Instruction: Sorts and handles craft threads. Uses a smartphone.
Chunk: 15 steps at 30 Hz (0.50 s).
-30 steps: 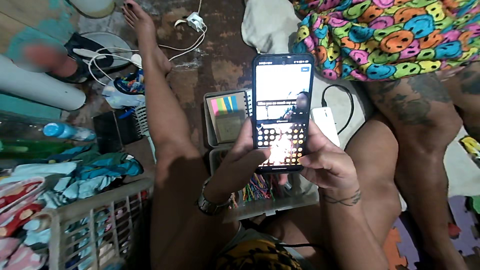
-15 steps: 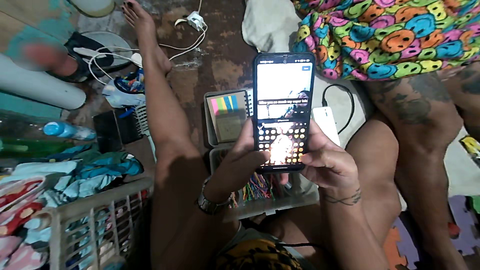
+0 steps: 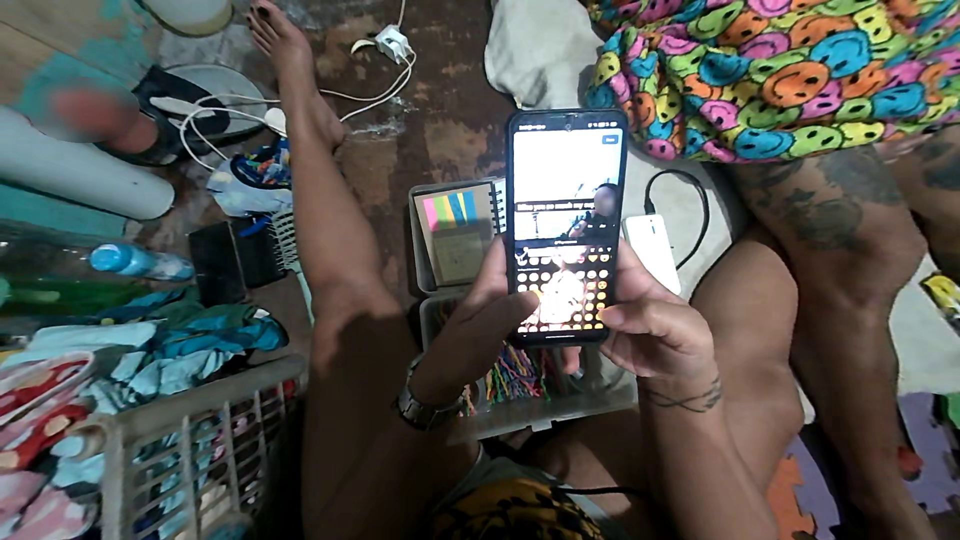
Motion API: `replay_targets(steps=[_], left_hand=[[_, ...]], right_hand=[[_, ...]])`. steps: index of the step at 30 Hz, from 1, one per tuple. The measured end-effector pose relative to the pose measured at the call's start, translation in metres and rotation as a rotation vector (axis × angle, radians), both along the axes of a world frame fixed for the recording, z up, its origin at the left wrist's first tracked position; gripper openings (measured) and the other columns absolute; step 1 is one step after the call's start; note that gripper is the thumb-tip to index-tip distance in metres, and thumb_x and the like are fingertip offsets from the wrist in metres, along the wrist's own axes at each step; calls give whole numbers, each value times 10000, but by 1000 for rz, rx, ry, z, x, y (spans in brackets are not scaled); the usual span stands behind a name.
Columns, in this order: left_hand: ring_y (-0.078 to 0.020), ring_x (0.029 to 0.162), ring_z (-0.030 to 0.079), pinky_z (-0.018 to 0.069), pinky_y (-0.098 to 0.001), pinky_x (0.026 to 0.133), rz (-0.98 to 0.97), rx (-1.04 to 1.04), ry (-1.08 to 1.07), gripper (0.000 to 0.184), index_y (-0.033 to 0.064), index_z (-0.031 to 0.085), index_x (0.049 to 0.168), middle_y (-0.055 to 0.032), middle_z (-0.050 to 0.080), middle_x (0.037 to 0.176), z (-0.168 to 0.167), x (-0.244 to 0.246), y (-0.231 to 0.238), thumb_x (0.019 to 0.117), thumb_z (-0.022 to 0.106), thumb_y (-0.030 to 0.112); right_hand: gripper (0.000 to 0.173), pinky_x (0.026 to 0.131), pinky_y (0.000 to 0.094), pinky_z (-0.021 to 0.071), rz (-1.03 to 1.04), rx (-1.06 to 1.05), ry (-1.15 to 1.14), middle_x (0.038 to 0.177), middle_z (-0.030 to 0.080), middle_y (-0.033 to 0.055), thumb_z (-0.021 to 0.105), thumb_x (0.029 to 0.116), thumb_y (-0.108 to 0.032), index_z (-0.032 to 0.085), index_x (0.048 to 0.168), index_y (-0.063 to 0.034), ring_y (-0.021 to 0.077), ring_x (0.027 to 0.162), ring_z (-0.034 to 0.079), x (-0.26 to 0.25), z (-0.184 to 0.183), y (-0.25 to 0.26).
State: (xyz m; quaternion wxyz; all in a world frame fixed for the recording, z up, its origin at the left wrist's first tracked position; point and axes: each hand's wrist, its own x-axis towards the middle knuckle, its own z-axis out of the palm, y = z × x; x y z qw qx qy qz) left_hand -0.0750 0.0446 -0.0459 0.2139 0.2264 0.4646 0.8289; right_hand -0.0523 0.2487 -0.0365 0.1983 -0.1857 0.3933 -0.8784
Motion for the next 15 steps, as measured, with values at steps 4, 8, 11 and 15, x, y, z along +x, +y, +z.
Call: replay_targets(steps=[4, 8, 11, 15], left_hand=[[-48, 1043, 670, 578, -265, 902, 45, -23, -24, 457, 267, 363, 1451, 76, 654, 1203, 2, 1, 2, 1015, 485, 208], [-41, 1040, 670, 577, -262, 906, 53, -39, -22, 433, 279, 383, 1431, 85, 657, 1197, 3, 2, 2, 1018, 459, 175], [-53, 1035, 669, 579, -271, 896, 29, -20, 10, 442, 278, 371, 1444, 71, 653, 1200, 3, 1, 1, 1023, 465, 180], [-81, 1048, 671, 580, -294, 899, -16, 9, 26, 573, 236, 356, 1461, 31, 657, 1214, -2, 0, -2, 937, 530, 82]], right_hand=[[593, 685, 317, 632, -27, 39, 29, 1247, 661, 60, 515, 922, -53, 389, 1461, -264, 190, 948, 721, 1, 2, -2], [595, 708, 313, 632, -21, 34, 48, 1263, 657, 56, 535, 937, -70, 379, 1476, -269, 184, 973, 719, 0, 1, -1], [595, 705, 314, 632, -16, 34, 53, 1268, 654, 61, 544, 942, -85, 377, 1480, -274, 188, 968, 719, 0, 0, -1], [587, 693, 318, 633, -21, 34, 56, 1263, 654, 57, 552, 940, -99, 392, 1477, -275, 186, 958, 718, 1, 1, 1]])
